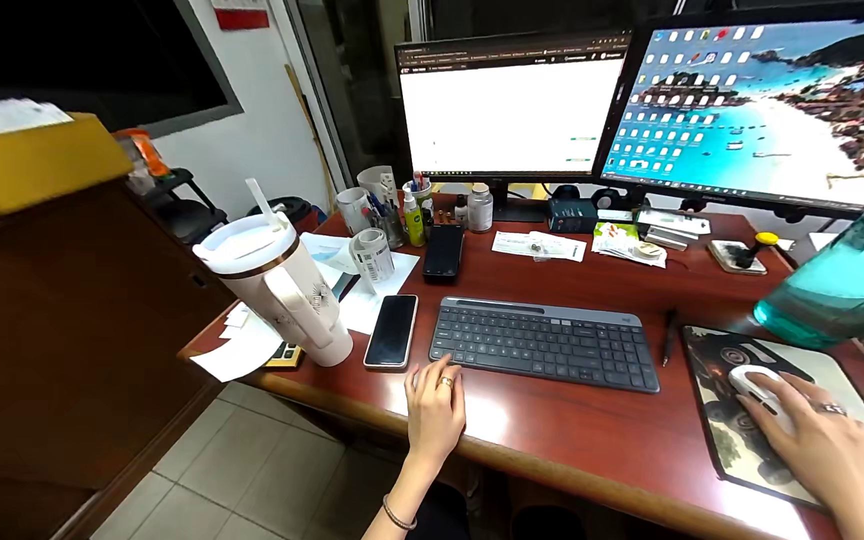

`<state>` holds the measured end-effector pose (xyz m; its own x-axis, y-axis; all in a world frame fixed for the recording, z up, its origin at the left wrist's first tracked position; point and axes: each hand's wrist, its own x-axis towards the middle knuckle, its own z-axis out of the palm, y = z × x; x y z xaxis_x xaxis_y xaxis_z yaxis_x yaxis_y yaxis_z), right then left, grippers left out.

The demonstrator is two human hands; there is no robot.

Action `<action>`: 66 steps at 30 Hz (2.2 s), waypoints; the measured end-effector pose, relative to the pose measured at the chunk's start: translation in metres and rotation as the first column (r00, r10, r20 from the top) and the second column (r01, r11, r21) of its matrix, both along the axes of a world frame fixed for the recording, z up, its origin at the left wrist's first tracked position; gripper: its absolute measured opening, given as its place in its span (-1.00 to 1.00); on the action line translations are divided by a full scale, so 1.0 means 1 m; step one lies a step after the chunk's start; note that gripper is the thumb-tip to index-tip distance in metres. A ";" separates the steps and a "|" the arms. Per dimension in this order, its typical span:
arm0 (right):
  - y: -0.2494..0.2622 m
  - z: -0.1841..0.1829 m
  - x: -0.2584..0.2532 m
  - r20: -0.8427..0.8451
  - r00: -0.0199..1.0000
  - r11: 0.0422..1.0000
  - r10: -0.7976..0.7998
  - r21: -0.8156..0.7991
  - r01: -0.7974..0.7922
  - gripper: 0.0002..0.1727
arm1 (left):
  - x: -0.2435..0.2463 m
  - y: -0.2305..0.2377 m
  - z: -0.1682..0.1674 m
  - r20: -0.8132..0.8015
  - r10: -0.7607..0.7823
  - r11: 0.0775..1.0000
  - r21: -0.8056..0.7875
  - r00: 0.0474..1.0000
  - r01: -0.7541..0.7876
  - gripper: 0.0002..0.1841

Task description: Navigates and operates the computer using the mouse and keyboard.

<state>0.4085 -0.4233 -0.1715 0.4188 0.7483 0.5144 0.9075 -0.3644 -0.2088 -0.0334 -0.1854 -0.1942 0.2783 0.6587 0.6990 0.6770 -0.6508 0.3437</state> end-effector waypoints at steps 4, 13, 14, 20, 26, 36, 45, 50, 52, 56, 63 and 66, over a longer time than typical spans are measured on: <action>0.001 -0.001 0.000 0.006 1.000 1.000 -0.003 -0.003 0.003 -0.32 | 0.000 0.001 0.000 0.003 0.000 1.000 -0.001 1.000 0.000 -0.69; -0.003 0.002 0.013 -0.019 1.000 1.000 0.003 -0.012 -0.004 -0.29 | -0.001 0.002 -0.002 0.006 -0.003 1.000 0.004 1.000 0.002 -0.69; -0.004 0.002 0.013 -0.024 1.000 1.000 -0.004 -0.009 0.004 -0.30 | -0.001 0.002 -0.002 0.005 -0.001 1.000 0.003 1.000 0.001 -0.69; -0.004 0.001 0.012 -0.014 1.000 1.000 -0.010 -0.002 0.010 -0.34 | -0.001 0.001 -0.001 0.010 -0.002 1.000 0.000 1.000 0.002 -0.70; -0.005 0.000 0.012 0.002 1.000 1.000 -0.022 -0.001 0.022 -0.36 | -0.001 0.000 -0.002 0.014 -0.001 1.000 0.000 1.000 0.001 -0.70; -0.004 0.000 0.011 0.020 1.000 1.000 -0.021 0.008 0.021 -0.36 | -0.001 0.000 -0.001 0.018 0.000 1.000 0.000 1.000 0.000 -0.69; -0.005 0.000 0.012 0.017 1.000 1.000 -0.020 0.009 0.020 -0.35 | 0.000 0.000 -0.002 0.010 0.008 1.000 0.008 1.000 -0.008 -0.69; -0.006 0.001 0.012 -0.016 0.998 0.998 -0.059 0.001 0.059 -0.41 | -0.001 0.000 -0.002 0.014 -0.008 1.000 -0.005 1.000 0.008 -0.69; -0.006 0.003 0.012 -0.039 0.996 0.997 -0.077 0.000 0.077 -0.42 | -0.001 0.000 -0.003 0.020 -0.008 1.000 -0.001 1.000 0.009 -0.70; -0.005 0.003 0.011 -0.057 0.995 0.997 -0.078 0.008 0.078 -0.43 | -0.001 0.001 -0.003 0.020 0.001 1.000 0.003 1.000 -0.001 -0.70; -0.001 0.005 0.011 -0.071 0.993 0.995 -0.092 0.019 0.093 -0.43 | -0.001 0.000 -0.002 0.021 0.002 1.000 0.006 1.000 -0.002 -0.70; 0.000 0.005 0.011 -0.063 0.994 0.995 -0.088 0.031 0.090 -0.43 | -0.001 0.001 -0.002 0.020 0.004 1.000 0.002 1.000 -0.004 -0.70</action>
<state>0.4197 -0.4238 -0.1669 0.5143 0.6896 0.5098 0.8571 -0.4349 -0.2762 -0.0347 -0.1848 -0.1959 0.2614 0.6583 0.7059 0.6729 -0.6486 0.3557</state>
